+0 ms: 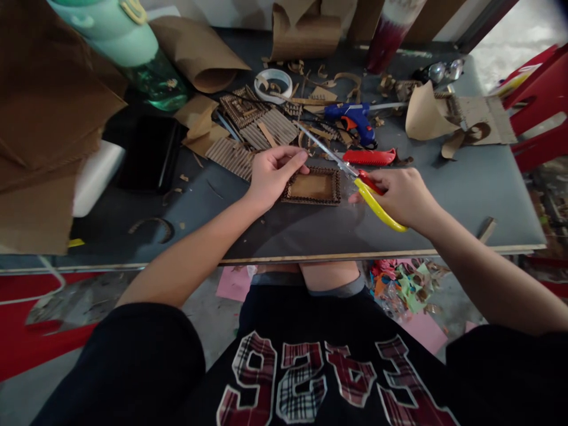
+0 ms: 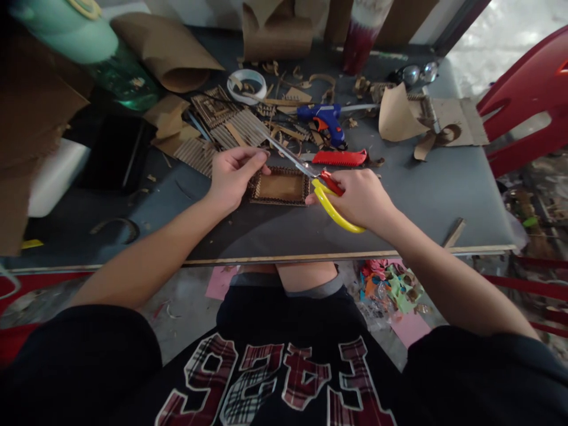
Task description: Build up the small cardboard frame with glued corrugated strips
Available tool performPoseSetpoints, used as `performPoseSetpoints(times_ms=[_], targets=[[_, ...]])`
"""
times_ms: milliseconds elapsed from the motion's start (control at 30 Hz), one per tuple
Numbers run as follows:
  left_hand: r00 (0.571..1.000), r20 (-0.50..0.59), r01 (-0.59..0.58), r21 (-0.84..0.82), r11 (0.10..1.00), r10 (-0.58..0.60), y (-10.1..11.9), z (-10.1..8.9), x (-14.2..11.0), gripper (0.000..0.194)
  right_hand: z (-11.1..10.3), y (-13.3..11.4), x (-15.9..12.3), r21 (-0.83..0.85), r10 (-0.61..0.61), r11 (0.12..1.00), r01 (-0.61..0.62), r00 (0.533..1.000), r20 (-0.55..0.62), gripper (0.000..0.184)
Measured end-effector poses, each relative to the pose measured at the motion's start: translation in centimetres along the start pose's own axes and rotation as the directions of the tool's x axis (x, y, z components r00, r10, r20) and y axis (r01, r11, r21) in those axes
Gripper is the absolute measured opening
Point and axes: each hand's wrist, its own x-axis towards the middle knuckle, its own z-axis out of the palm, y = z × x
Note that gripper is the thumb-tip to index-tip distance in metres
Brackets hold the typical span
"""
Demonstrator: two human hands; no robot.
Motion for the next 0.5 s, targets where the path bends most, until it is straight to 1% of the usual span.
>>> performPoseSetpoints(times_ms=[67,100,133,200,267,333,400,433,500], targets=[[1.000,-0.021,-0.003,-0.006,1.000,0.003,-0.1,0.1,0.1,0.048,0.1,0.2,-0.2,0.146,0.027,0.989,-0.020,0.999,-0.047,0.071],[1.000,-0.025,0.003,0.000,1.000,-0.003,-0.2,0.1,0.1,0.048,0.3,0.3,-0.3,0.254,0.043,0.967,-0.030,0.998,-0.045,0.071],[1.000,-0.023,0.011,0.007,1.000,-0.011,-0.3,0.0,0.2,0.048,0.6,0.5,-0.3,0.377,0.057,0.925,-0.045,0.998,-0.019,0.071],[1.000,-0.010,0.021,0.022,1.000,-0.021,-0.6,-0.1,0.3,0.047,1.3,1.0,-0.4,0.606,0.057,0.791,-0.088,0.996,0.070,0.073],[1.000,0.009,0.021,0.029,0.999,-0.021,-0.7,-0.2,0.3,0.047,2.3,1.5,-0.2,0.747,0.012,0.658,-0.097,0.993,0.119,0.075],[0.999,0.030,0.027,0.024,0.999,-0.028,-0.7,-0.3,0.3,0.047,3.1,1.7,0.0,0.814,-0.034,0.577,-0.065,0.994,0.103,0.073],[0.998,0.048,0.051,-0.001,0.999,-0.051,-0.6,-0.3,0.2,0.050,3.7,1.6,0.4,0.849,-0.033,0.526,-0.056,0.996,0.086,0.069],[0.997,0.052,0.065,-0.015,0.998,-0.064,-0.5,-0.3,0.1,0.052,3.8,1.4,0.5,0.849,-0.014,0.523,-0.072,0.996,0.093,0.068],[0.995,0.049,0.083,-0.040,0.996,-0.081,-0.3,-0.2,0.0,0.056,3.7,0.6,0.9,0.825,0.041,0.552,-0.116,0.993,0.112,0.067]])
